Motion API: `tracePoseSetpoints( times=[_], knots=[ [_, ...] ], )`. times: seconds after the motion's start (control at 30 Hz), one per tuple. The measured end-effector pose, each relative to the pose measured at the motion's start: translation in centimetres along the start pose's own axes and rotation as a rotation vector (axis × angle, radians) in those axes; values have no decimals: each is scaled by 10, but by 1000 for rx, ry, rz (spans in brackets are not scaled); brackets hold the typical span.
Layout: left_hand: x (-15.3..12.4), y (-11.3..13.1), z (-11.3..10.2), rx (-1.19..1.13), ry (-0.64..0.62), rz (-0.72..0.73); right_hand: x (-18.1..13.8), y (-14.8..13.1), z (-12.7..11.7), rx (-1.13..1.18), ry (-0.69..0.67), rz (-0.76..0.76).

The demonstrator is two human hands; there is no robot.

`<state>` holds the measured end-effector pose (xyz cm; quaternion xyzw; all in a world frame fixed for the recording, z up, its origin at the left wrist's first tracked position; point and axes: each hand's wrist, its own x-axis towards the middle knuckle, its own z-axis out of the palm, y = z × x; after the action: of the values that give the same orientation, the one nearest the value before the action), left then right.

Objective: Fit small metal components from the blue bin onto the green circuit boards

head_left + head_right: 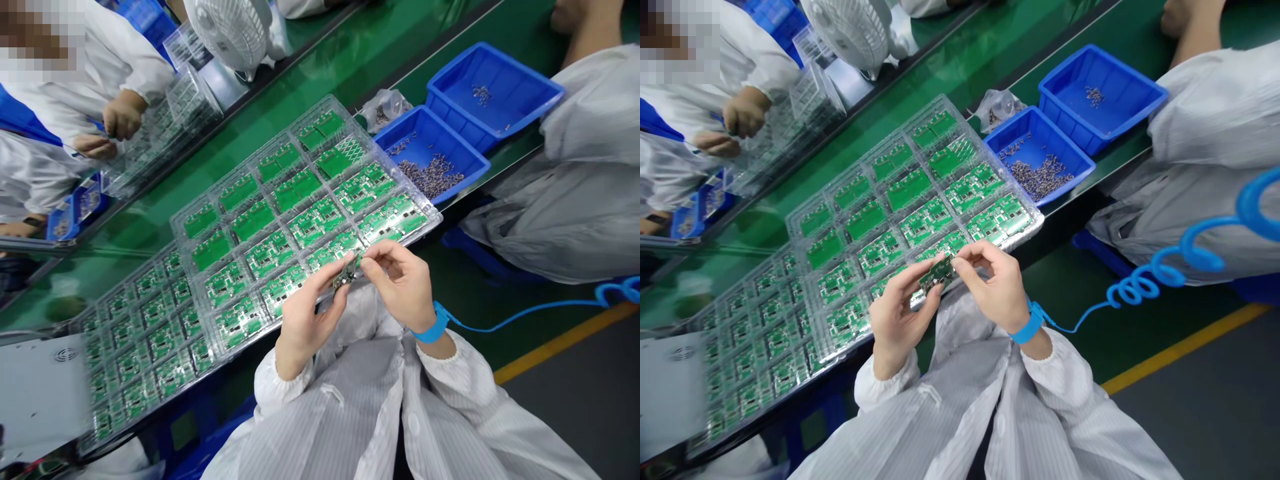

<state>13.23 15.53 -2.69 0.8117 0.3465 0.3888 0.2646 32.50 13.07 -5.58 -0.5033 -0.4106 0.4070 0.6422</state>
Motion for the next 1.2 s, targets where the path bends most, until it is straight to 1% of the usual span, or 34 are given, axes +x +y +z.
tracePoseSetpoints(
  times=[0.27,0.4,0.53,0.6,0.67,0.8,0.93,1.03,1.13,1.2],
  knots=[
    [2,0,-3,54,-57,21,2,0,-1,-57,3,36],
    [4,3,-3,99,-54,44,2,-2,-1,-63,-11,52],
    [3,2,-3,105,-53,44,2,0,1,-48,-14,34],
    [1,0,-3,96,-34,21,3,1,2,-39,-10,16],
    [-3,-1,-1,85,11,-31,5,2,2,-13,-19,-14],
    [-9,-5,4,30,96,-138,14,1,-1,95,-76,-58],
    [-9,-8,4,-22,98,-135,21,1,-6,190,-89,-27],
    [-6,-8,4,-67,91,-132,22,2,-8,213,-81,-33],
    [-2,-6,5,-110,108,-129,20,-2,-9,218,-75,16],
    [0,-7,7,-124,125,-141,20,-8,-11,214,-112,50]
  ],
)
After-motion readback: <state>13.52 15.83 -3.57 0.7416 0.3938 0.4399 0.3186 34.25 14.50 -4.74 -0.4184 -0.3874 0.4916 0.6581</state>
